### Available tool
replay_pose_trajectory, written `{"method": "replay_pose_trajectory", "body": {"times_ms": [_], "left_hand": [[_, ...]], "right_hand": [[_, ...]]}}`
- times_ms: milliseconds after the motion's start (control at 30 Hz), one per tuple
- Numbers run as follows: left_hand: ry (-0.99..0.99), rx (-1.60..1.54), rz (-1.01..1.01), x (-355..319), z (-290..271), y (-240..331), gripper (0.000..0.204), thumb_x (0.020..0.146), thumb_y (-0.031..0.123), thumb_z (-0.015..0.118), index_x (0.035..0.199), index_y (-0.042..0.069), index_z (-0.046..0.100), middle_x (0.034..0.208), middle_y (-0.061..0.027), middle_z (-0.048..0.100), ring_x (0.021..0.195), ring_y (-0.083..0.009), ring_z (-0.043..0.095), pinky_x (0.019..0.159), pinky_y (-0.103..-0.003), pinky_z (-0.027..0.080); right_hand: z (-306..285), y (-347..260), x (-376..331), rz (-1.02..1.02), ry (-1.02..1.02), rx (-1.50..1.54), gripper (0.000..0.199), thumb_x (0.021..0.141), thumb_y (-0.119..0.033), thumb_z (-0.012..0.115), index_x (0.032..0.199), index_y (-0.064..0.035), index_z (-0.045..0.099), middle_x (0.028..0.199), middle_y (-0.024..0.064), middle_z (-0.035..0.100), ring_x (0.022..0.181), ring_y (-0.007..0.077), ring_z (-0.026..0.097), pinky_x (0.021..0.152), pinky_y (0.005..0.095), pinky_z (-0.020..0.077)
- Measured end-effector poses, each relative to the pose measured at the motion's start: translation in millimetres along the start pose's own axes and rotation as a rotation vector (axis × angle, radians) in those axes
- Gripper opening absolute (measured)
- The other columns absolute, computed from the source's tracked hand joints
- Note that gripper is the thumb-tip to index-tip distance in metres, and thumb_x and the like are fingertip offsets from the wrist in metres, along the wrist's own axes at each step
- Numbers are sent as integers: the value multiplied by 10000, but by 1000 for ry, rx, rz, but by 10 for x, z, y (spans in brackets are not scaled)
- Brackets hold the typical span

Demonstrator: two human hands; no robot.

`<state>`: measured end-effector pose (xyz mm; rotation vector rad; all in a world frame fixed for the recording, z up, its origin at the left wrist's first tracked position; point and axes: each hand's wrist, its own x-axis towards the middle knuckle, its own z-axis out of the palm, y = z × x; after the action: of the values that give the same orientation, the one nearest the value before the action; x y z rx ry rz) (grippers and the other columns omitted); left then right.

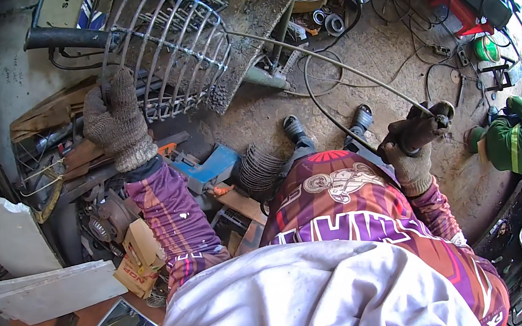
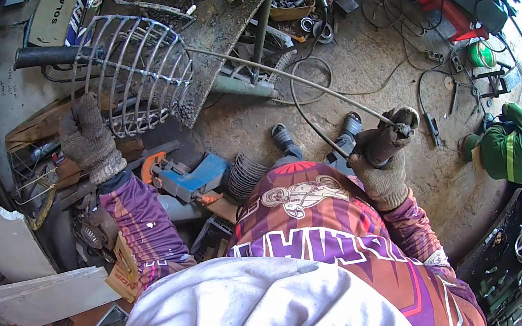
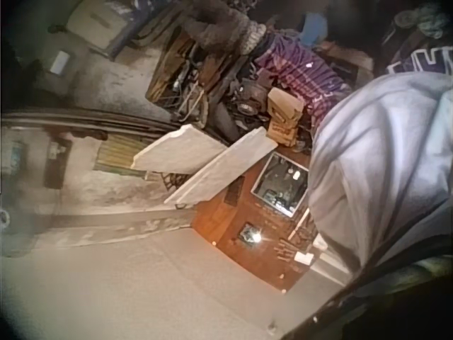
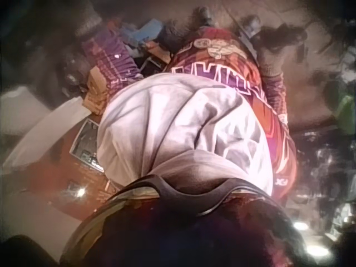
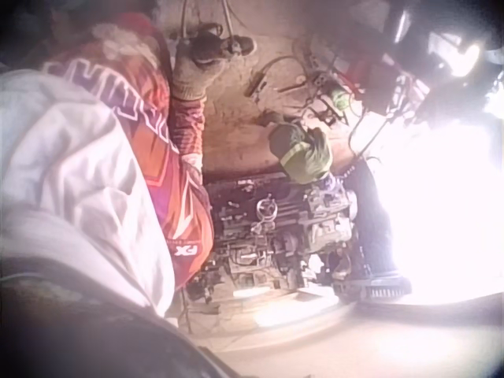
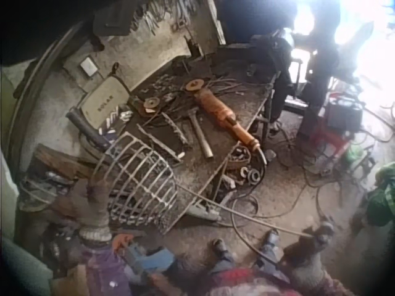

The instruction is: The person welds a metal grid structure to a pipe using a welding rod and electrode holder. The person holds the grid with a gloved hand while applying the weld at multiple points along the joints.

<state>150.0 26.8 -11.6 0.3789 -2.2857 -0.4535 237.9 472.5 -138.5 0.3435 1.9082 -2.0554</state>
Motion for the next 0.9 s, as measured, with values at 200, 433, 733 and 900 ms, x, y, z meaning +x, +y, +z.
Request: {"method": "replay_pose_trajectory", "body": {"times_ms": [200, 433, 733, 900], "left_hand": [[7, -38, 41, 10, 26, -24, 412, 798, 433, 808, 768, 45, 672, 683, -2, 616, 661, -101, 513, 632, -319, 431], [-15, -52, -15, 7, 14, 46, 434, 796, 451, 803, 798, 32, 686, 695, -4, 624, 670, -97, 521, 640, -311, 438], [-22, -45, -30, 0, 15, 29, 453, 788, 470, 803, 811, 30, 700, 730, -22, 669, 685, -124, 574, 661, -324, 468], [-31, -37, -33, 7, 6, -2, 436, 783, 453, 811, 824, 32, 709, 750, -25, 685, 704, -129, 598, 683, -320, 483]], "right_hand": [[-11, -4, 35, -24, -6, -3, 328, 759, 35, 694, 1068, 4, 587, 875, 81, 649, 763, 176, 665, 711, 310, 543], [-16, 37, 53, -68, 4, -31, 325, 752, 29, 703, 1057, -9, 599, 879, 78, 648, 756, 161, 656, 692, 296, 532], [13, -61, 60, 0, -16, 14, 319, 755, 21, 710, 1056, -11, 608, 853, 62, 645, 752, 144, 643, 676, 289, 525], [-30, -24, 79, -20, -27, -23, 314, 762, 13, 714, 1055, -5, 604, 858, 64, 648, 747, 147, 648, 682, 290, 525]]}}
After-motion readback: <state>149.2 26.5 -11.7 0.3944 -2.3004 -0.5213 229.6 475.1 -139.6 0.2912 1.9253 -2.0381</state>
